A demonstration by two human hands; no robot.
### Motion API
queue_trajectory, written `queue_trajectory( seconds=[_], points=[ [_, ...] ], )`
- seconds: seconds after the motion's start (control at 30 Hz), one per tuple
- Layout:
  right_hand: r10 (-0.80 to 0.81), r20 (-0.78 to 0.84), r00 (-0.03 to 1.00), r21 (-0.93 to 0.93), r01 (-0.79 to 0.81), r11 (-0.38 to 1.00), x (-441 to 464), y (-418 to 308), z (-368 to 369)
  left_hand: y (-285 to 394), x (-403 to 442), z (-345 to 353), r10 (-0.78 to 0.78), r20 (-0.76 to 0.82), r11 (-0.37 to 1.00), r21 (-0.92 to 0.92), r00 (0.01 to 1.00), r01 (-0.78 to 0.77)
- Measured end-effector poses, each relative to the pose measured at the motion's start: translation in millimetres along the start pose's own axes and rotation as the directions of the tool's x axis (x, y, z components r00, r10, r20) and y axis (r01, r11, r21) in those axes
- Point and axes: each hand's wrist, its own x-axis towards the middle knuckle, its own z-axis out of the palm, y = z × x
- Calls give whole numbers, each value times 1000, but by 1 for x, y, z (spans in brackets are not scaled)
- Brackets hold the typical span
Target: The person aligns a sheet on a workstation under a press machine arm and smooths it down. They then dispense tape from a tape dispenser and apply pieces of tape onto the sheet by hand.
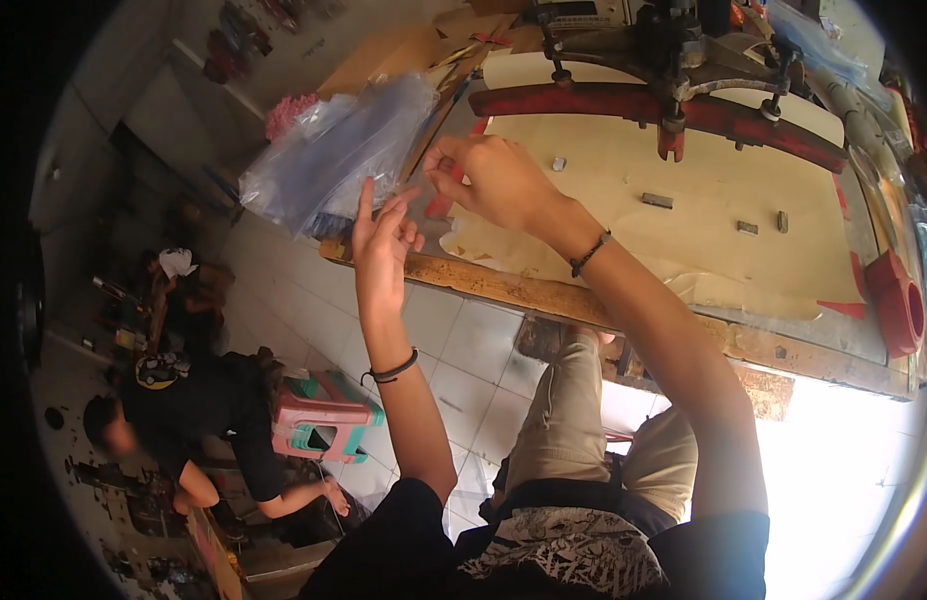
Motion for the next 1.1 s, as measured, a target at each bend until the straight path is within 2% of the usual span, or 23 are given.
queue_trajectory(
  seconds=[0.1,0.2,0.3,0.4,0.5,0.6,0.7,0.8,0.83,0.93,1.07,1.1],
  points=[
    [-39,-4,999,26,39,999,-2,0,-2,-3,-1,-2,28,-21,997,75,999,-26],
    [22,58,998,74,-27,997,-1,-7,-6,0,-2,-6,-17,-24,990,136,1000,20],
    [21,54,998,61,-24,998,-1,-7,-7,-3,0,-13,-12,-69,991,130,998,21],
    [17,64,998,53,-20,998,-1,-6,-6,-5,-1,-17,40,-57,991,127,998,-32],
    [39,57,998,72,-43,996,-2,-2,-2,-2,-6,-7,104,-126,991,101,987,-92],
    [97,101,990,101,-107,989,0,-3,-6,-19,4,-25,253,-113,926,315,961,-207],
    [125,176,977,189,-158,969,0,3,-2,-9,-4,-17,113,-140,962,265,984,-72],
    [224,274,935,158,-273,949,2,19,9,-15,-7,-19,29,-102,965,263,994,-1],
    [224,281,933,144,-272,952,2,25,13,-15,-11,-11,92,-124,943,329,988,-47],
    [224,308,925,94,-264,960,3,39,23,-27,-13,-7,56,-181,933,360,982,13],
    [222,340,914,57,-255,965,1,44,27,-39,-6,-8,292,-207,732,676,934,-79],
    [215,346,913,54,-249,967,1,45,27,-39,-7,-7,253,-231,732,681,940,-30]
  ],
)
